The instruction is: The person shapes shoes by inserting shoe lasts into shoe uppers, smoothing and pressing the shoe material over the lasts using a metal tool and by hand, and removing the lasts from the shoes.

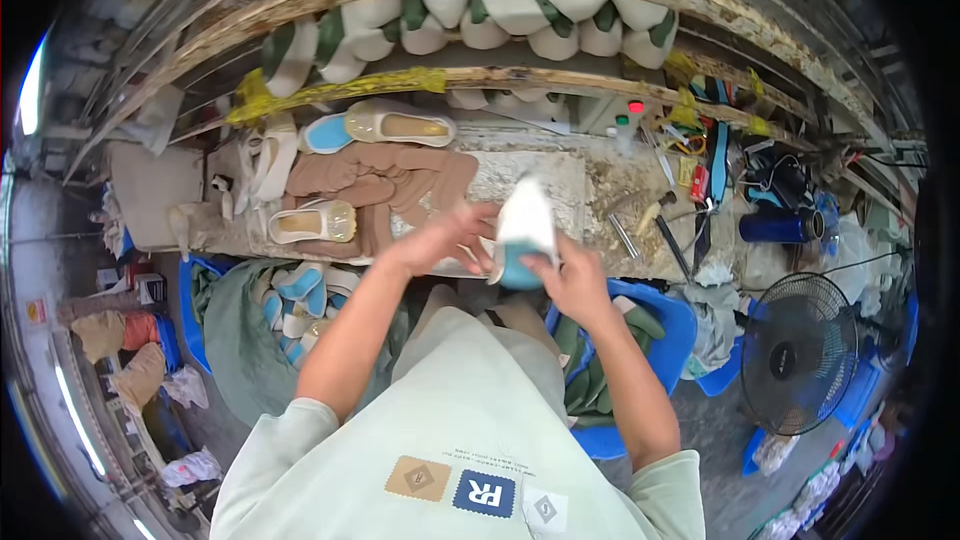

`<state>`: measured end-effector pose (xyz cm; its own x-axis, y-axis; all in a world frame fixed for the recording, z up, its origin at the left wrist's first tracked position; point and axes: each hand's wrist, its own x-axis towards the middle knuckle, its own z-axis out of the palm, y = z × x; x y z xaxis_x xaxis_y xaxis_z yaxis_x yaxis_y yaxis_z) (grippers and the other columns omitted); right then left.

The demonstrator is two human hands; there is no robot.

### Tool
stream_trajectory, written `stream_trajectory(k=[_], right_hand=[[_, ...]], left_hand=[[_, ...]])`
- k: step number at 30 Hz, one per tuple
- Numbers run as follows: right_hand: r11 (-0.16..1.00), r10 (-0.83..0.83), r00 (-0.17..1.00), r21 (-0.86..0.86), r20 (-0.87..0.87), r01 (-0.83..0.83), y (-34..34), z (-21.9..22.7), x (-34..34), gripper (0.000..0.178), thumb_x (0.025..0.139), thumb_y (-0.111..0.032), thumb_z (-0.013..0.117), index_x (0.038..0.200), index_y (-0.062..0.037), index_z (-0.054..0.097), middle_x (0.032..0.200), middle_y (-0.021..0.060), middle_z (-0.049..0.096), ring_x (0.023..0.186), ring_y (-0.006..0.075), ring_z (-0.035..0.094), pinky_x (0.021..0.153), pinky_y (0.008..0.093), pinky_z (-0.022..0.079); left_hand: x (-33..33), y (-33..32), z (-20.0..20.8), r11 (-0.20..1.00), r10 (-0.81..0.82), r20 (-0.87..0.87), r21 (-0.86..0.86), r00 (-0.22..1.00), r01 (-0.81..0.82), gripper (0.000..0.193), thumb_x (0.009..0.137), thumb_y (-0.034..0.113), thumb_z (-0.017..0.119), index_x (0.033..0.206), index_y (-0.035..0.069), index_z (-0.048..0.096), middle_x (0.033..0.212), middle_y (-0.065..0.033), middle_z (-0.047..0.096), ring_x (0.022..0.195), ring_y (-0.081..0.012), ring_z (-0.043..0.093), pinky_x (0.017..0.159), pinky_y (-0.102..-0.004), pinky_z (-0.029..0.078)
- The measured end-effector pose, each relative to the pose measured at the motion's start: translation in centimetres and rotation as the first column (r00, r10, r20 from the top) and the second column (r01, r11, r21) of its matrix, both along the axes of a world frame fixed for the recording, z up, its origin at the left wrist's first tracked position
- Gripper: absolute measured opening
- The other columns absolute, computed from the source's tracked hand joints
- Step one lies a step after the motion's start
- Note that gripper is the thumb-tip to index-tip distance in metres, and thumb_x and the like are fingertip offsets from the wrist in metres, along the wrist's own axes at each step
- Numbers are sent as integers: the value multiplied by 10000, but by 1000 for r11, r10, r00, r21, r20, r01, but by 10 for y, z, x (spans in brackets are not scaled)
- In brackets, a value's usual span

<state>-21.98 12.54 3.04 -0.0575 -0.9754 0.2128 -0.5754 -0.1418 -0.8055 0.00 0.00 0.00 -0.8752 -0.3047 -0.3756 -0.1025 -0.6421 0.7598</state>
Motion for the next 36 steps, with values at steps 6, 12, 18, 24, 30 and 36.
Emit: stream_trajectory(k=[6,12,18,24,30,36], right_hand=[[834,-132,829,513,544,-203,28,19,12,368,962,-314,652,1052,39,707,875,68,723,809,122,631,738,320,522],[879,-45,735,376,676,-292,45,6,25,676,929,-513,625,1318,33,532,1157,81,631,1055,139,574,921,313,477],[893,232,752,171,617,-416,87,39,73,669,713,-480,760,1169,-40,545,1192,146,566,1131,280,546,992,395,416],[914,259,864,180,433,-364,106,55,98,727,669,-328,755,1248,55,539,1174,190,568,1070,294,575,937,412,460],[967,115,840,133,530,-216,116,44,104,532,707,-318,761,1088,26,622,1019,159,627,928,301,602,830,392,472],[947,50,847,244,530,-209,106,40,114,560,717,-351,718,1083,63,623,983,123,649,904,214,614,806,337,491]], left_hand=[[22,48,24,776,241,332,-630,912,24,361,950,317,662,1008,-38,690,812,-50,696,762,-114,624,677,-313,508],[44,99,69,731,241,292,-682,925,25,337,970,286,633,1013,-38,714,697,-33,636,674,-91,530,626,-317,460],[105,117,96,673,-173,226,-683,959,283,1017,605,567,851,1398,17,531,1156,-206,667,1076,-326,637,941,-420,481],[42,136,106,461,-34,-188,-874,982,-152,1214,452,678,869,1364,-17,472,1367,-223,494,1247,-398,495,1047,-490,384],[23,143,93,479,41,-294,-833,955,-277,693,537,436,881,1023,24,606,961,-124,612,876,-311,579,814,-400,461],[42,138,86,484,130,-221,-837,966,-257,728,544,432,859,1078,-10,639,1069,-178,655,994,-346,630,869,-401,502]])
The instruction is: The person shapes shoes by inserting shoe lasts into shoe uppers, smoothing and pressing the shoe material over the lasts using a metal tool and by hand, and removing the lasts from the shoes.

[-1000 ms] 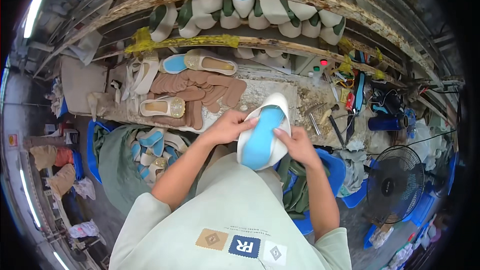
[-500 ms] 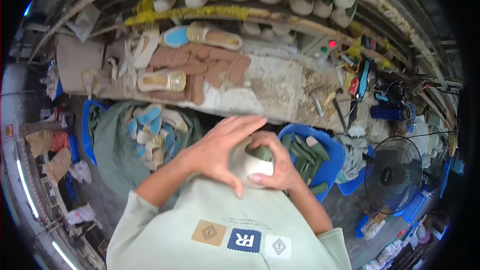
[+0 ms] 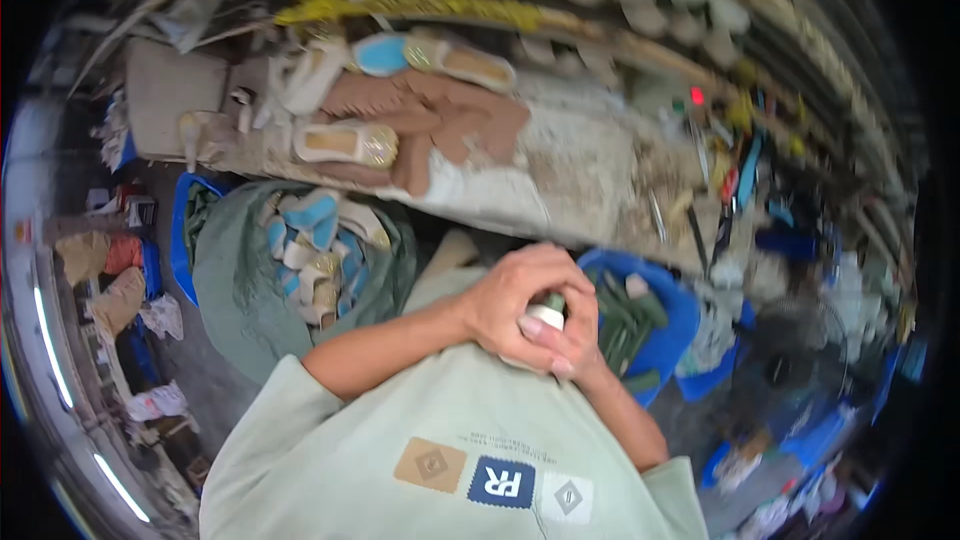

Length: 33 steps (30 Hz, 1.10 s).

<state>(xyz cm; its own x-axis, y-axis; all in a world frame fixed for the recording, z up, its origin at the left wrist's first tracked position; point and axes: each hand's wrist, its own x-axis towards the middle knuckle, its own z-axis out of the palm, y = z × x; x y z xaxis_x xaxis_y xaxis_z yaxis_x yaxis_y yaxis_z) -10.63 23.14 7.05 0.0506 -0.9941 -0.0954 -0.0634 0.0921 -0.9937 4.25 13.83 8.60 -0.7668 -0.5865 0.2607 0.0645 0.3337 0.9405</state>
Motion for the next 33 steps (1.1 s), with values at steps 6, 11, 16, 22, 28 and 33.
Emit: stream_trajectory(k=[6,11,16,22,28,33], right_hand=[[981,2,660,-128,752,143,-101,53,0,815,792,-730,515,1143,6,536,1339,260,501,1246,375,489,1071,508,393],[911,-289,750,412,594,24,-157,18,-11,444,949,-442,504,1125,-60,646,851,37,706,521,119,593,414,252,453],[962,-271,685,221,676,162,-305,24,96,315,990,-317,528,1168,-64,587,1007,41,667,746,144,608,548,260,463],[957,-234,899,-76,369,280,-331,22,132,347,953,-257,644,1210,-27,602,1133,80,655,938,192,640,782,306,495],[975,10,896,205,-443,90,-93,-175,85,241,937,-194,607,1058,11,643,827,100,680,746,206,656,707,357,522],[196,-848,502,781,-169,593,118,-256,45,164,923,-142,588,931,-19,695,743,84,678,643,176,649,550,317,511]], left_hand=[[107,-57,-7,643,762,-6,133,648,-754,659,919,454,596,1362,-21,482,1319,-147,530,1245,-254,494,1052,-366,377],[271,-59,-79,127,860,432,332,270,-935,363,969,355,563,1147,47,637,1031,-25,669,963,-123,581,850,-276,430],[325,-68,-170,257,743,587,193,322,-947,256,894,241,660,1011,14,683,879,-80,676,777,-218,625,731,-340,497],[302,-175,-176,507,855,457,-636,246,-582,303,768,88,623,1069,57,648,1018,-198,636,981,-399,590,879,-495,457],[308,-253,-212,815,532,720,-578,446,-38,375,672,212,668,1006,42,670,1047,-223,648,1015,-418,587,911,-502,449],[313,-278,-197,954,296,817,-230,495,-190,327,757,221,696,1021,30,664,930,-138,667,844,-283,630,773,-397,497]])
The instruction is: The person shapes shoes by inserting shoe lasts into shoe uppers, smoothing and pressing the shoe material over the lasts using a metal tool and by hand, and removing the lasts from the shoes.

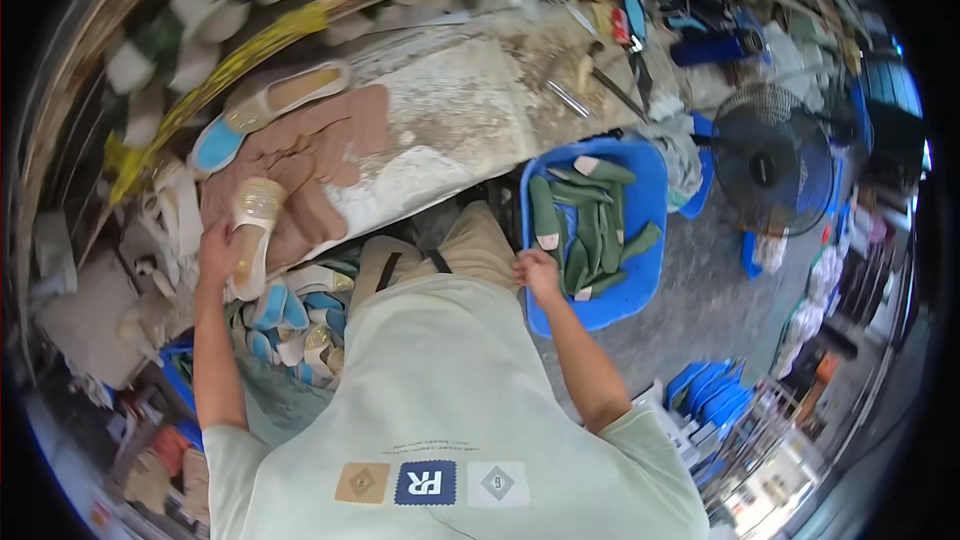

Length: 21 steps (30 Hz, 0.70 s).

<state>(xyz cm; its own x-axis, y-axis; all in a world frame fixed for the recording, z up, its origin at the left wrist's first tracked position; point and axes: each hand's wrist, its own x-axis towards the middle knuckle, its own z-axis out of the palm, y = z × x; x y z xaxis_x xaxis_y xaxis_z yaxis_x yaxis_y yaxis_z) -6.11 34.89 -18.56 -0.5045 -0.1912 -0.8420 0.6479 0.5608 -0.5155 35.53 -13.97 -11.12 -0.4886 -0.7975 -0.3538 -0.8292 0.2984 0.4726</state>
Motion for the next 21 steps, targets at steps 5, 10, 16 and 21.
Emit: stream_trajectory(k=[5,10,16,21], right_hand=[[894,32,999,448,-43,-10,163,-91,-39,180,888,-174,584,934,-33,686,773,112,679,547,166,601,448,311,460],[765,372,927,581,-47,-278,181,-156,-81,260,838,-220,613,952,2,687,870,169,703,686,342,647,653,439,536],[888,280,708,454,-649,65,70,-197,-209,555,820,-285,675,1252,40,550,1332,301,514,1197,459,522,1021,500,431],[531,-478,736,509,-480,677,92,-248,-388,697,843,-476,722,1227,79,548,1140,277,604,955,421,629,859,512,521]], left_hand=[[-53,53,49,944,249,-190,265,950,-194,307,828,28,583,1130,-26,573,940,-78,656,814,-172,606,758,-300,491],[-149,194,60,931,-244,174,318,954,180,737,705,177,788,1329,-6,441,1099,-183,681,988,-266,664,873,-408,518],[-134,282,54,823,-238,158,557,958,112,537,705,108,722,1227,24,630,1152,-130,685,1134,-211,601,985,-336,460],[-134,332,45,627,338,264,653,904,-425,522,820,166,688,1304,8,575,1221,-105,651,1159,-195,579,994,-326,447]])
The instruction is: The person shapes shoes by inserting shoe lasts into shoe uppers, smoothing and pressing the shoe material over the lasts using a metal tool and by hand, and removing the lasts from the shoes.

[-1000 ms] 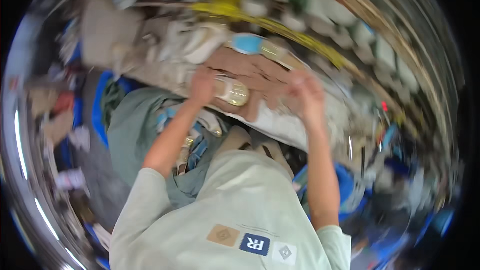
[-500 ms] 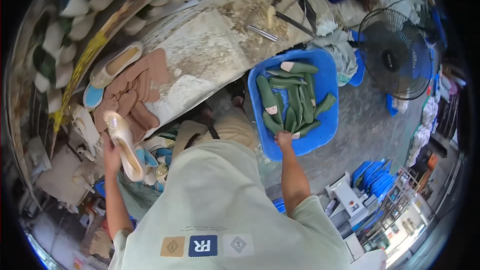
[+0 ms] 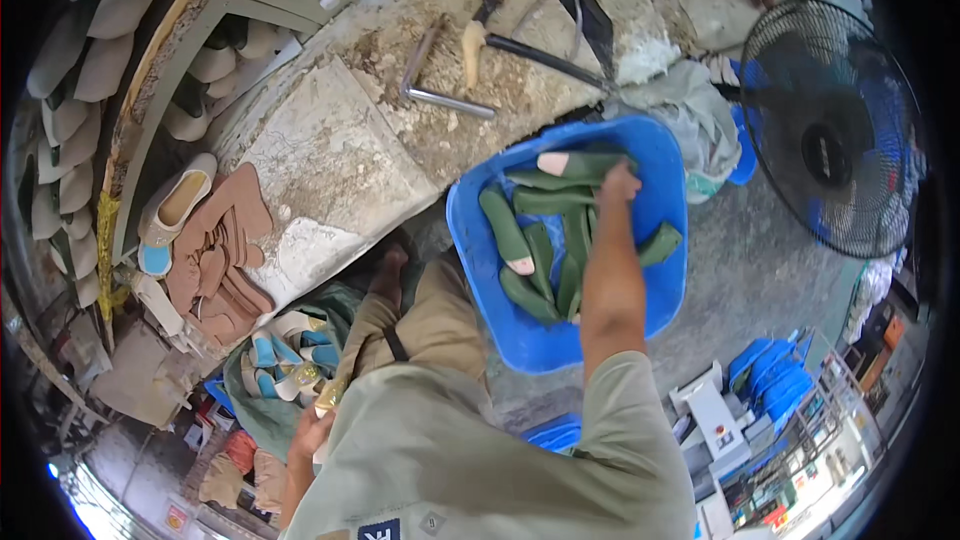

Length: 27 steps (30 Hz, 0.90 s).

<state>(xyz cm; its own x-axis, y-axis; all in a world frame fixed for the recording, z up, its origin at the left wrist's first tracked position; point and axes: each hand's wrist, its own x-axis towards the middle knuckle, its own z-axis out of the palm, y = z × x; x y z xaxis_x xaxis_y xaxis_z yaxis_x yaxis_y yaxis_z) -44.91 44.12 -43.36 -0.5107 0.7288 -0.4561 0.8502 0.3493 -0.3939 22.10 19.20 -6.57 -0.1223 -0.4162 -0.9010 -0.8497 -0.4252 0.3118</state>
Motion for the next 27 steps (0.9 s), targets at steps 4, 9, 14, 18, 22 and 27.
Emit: stream_trajectory(k=[4,9,14,18,22,27], right_hand=[[901,231,963,-405,141,-157,39,7,-26,695,777,-435,808,1291,-45,551,1190,165,599,771,349,650,575,438,534],[579,413,909,-786,50,-219,48,89,24,315,849,-208,735,1106,-55,637,1020,39,679,802,179,662,602,311,554],[373,343,935,-927,88,-50,21,247,153,271,860,-53,695,1122,-31,630,1026,64,685,903,187,679,645,330,599],[159,379,925,-983,-22,-89,-38,368,245,586,755,-22,677,1319,-34,519,1138,120,650,886,240,681,528,287,544],[-201,515,794,-946,-323,-254,-117,452,306,561,794,-65,669,1313,73,505,1091,164,643,691,172,650,426,228,470],[-285,555,301,-517,-775,-807,-204,475,377,534,867,-103,623,1347,66,463,1101,114,608,681,128,602,541,244,484]], left_hand=[[-19,-16,-1,927,-349,106,188,931,326,570,853,244,720,1354,24,558,1198,-89,661,1108,-199,597,977,-343,462],[-71,-79,23,947,311,-192,147,931,-287,582,837,187,760,1351,26,541,1248,-115,646,1028,-205,614,944,-380,495],[-169,-128,56,649,734,-629,538,256,-538,616,929,387,549,1389,-13,458,1332,-232,569,1205,-377,582,1063,-511,441],[-194,-148,68,660,717,-676,575,173,-484,605,950,409,507,1378,-16,467,1318,-237,575,1203,-395,578,1067,-528,434],[-198,-158,83,721,665,-733,583,140,-374,616,949,443,483,1362,-15,481,1290,-258,582,1187,-415,578,1042,-544,452],[-187,-171,90,638,732,-682,684,0,-353,606,931,448,487,1306,-27,520,1190,-223,638,1127,-392,618,965,-546,513]])
